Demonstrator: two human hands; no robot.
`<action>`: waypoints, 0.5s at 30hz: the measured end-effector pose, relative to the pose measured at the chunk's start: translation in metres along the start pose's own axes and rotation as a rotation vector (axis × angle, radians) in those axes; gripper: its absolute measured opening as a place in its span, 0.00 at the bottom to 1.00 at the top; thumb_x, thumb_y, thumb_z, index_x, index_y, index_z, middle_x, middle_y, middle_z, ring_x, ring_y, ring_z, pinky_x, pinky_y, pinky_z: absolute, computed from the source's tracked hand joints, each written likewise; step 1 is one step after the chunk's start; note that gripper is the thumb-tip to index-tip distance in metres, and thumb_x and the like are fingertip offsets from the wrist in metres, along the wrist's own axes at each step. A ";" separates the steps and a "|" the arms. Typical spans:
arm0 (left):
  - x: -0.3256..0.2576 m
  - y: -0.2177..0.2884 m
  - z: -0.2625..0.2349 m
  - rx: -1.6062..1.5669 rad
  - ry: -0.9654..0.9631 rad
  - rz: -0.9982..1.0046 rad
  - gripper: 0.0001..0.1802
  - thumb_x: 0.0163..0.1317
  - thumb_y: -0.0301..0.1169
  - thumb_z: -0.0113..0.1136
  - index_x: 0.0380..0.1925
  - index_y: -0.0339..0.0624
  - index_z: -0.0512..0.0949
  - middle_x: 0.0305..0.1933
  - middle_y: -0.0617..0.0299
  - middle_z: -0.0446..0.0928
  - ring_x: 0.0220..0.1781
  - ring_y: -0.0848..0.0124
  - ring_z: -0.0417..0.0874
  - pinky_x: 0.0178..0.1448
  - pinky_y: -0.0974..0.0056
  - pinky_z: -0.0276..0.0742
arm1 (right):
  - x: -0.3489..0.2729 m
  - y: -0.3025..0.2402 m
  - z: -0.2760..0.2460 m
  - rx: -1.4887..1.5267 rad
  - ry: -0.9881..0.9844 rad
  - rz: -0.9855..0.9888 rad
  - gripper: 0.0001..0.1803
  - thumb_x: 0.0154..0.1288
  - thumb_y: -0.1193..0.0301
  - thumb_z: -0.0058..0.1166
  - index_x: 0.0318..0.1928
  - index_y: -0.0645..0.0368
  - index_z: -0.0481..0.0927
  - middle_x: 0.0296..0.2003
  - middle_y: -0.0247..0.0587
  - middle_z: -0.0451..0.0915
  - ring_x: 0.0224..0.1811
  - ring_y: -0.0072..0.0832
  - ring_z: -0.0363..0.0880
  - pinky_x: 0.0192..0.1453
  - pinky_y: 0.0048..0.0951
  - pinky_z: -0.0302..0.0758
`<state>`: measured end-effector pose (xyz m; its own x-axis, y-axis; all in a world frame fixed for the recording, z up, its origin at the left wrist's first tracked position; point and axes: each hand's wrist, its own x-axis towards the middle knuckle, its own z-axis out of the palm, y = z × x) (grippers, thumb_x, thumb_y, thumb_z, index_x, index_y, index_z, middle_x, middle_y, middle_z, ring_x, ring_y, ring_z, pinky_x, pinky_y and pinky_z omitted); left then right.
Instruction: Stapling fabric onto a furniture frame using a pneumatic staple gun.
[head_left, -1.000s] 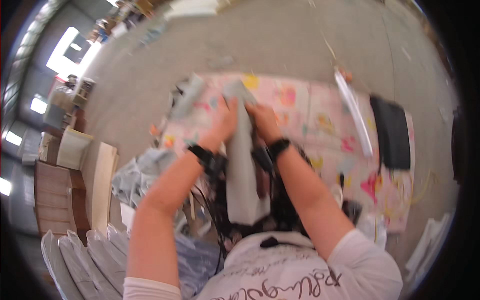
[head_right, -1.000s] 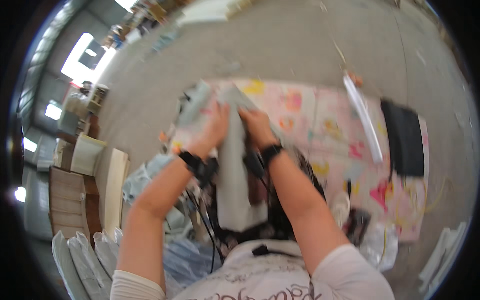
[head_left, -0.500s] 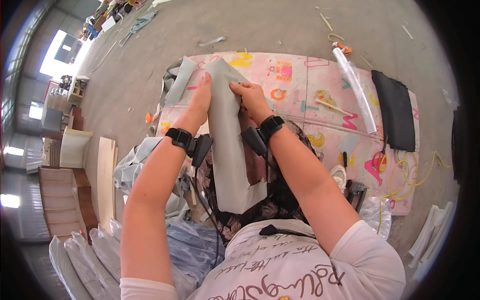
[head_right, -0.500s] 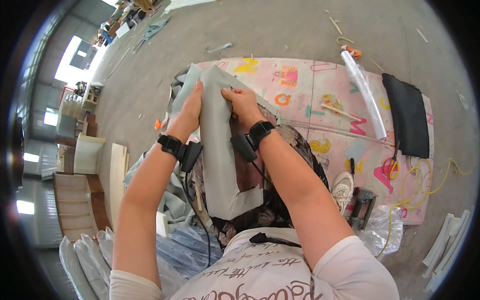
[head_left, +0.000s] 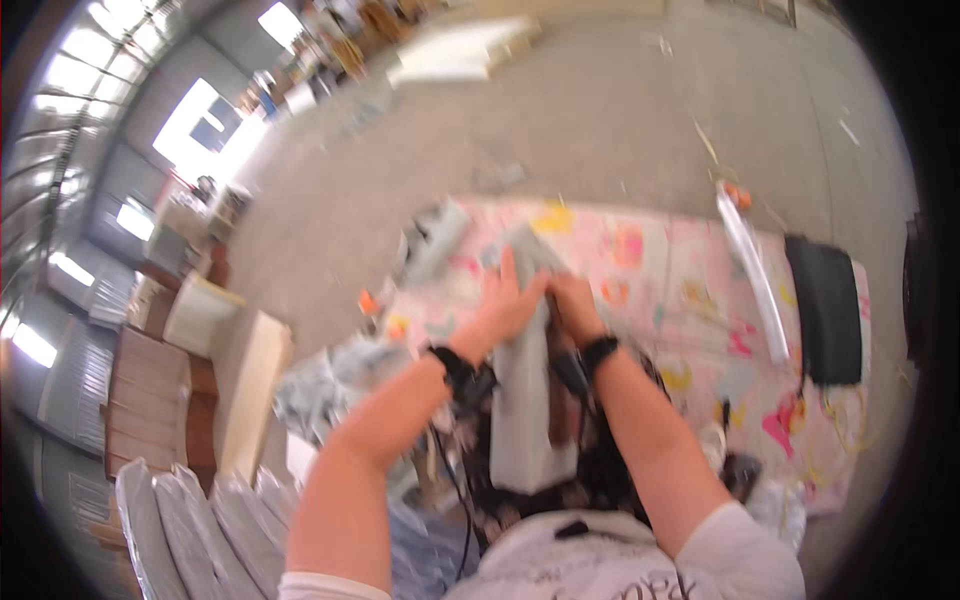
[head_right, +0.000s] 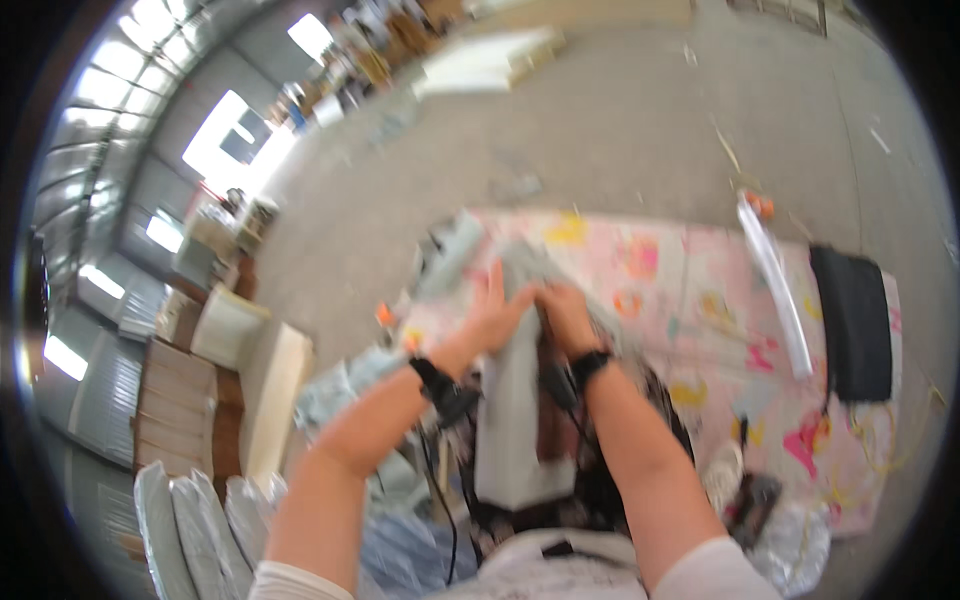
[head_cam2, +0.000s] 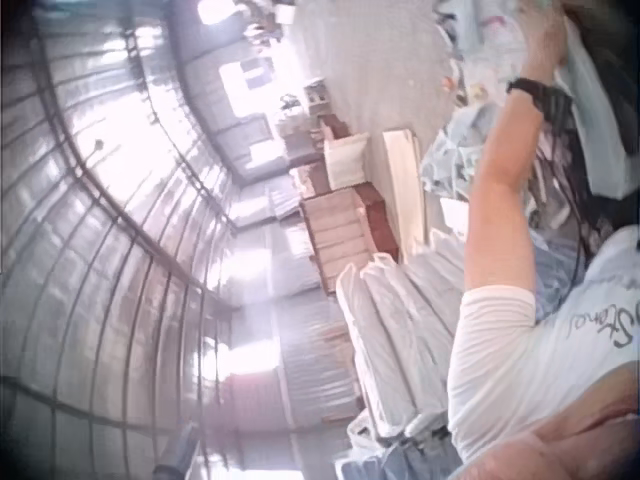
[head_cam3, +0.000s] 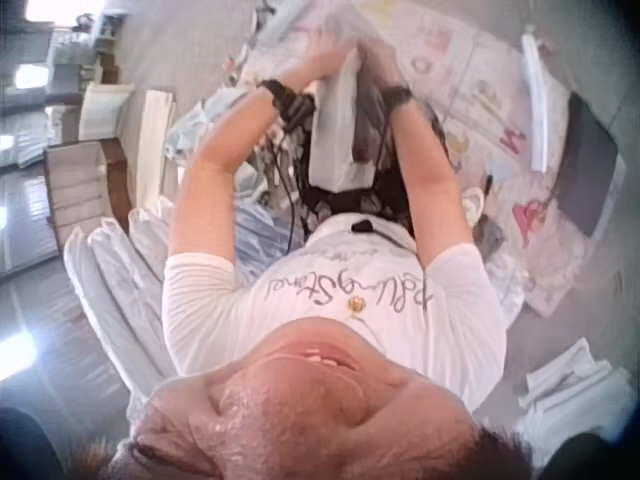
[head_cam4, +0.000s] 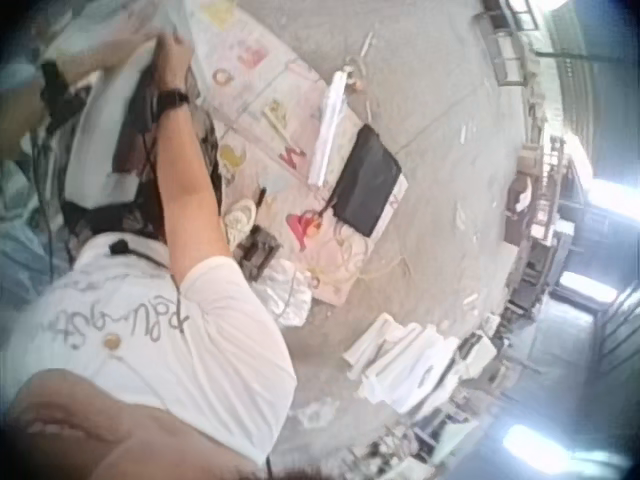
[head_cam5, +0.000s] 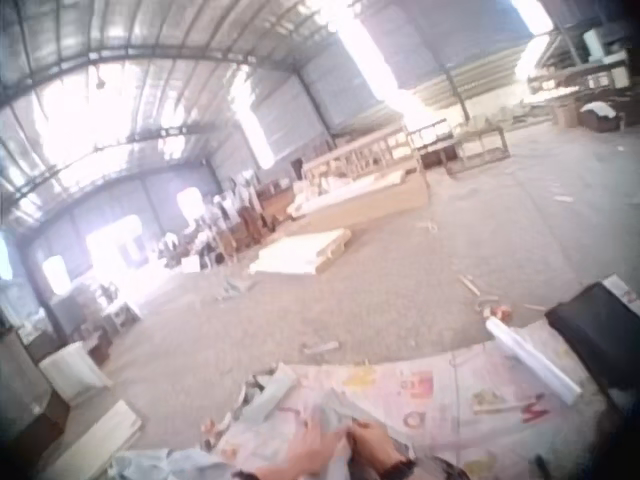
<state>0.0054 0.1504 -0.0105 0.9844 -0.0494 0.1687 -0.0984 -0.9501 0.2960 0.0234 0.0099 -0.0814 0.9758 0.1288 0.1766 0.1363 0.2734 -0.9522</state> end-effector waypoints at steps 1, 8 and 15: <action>-0.002 0.008 -0.014 -0.310 -0.031 -0.162 0.48 0.63 0.52 0.54 0.67 0.23 0.48 0.66 0.26 0.59 0.67 0.40 0.66 0.68 0.51 0.64 | -0.004 -0.008 0.007 0.321 0.073 0.332 0.14 0.62 0.60 0.59 0.27 0.58 0.80 0.17 0.27 0.72 0.14 0.17 0.63 0.16 0.24 0.57; -0.021 0.017 -0.016 -0.318 -0.117 -0.339 0.49 0.65 0.56 0.48 0.69 0.24 0.45 0.62 0.24 0.63 0.64 0.36 0.67 0.67 0.51 0.63 | -0.015 -0.024 0.015 0.289 0.083 0.428 0.16 0.62 0.60 0.62 0.25 0.57 0.77 0.14 0.28 0.71 0.10 0.17 0.63 0.13 0.21 0.59; -0.005 0.045 -0.016 -0.085 -0.091 -0.302 0.44 0.66 0.51 0.45 0.68 0.26 0.47 0.56 0.22 0.66 0.56 0.34 0.73 0.60 0.46 0.70 | -0.006 -0.033 0.005 0.302 0.108 0.393 0.16 0.62 0.59 0.62 0.25 0.56 0.78 0.15 0.28 0.71 0.10 0.17 0.63 0.14 0.20 0.59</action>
<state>-0.0061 0.1128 0.0166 0.9796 0.1995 -0.0221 0.1917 -0.8972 0.3977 0.0123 0.0046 -0.0500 0.9577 0.1824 -0.2226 -0.2848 0.4894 -0.8243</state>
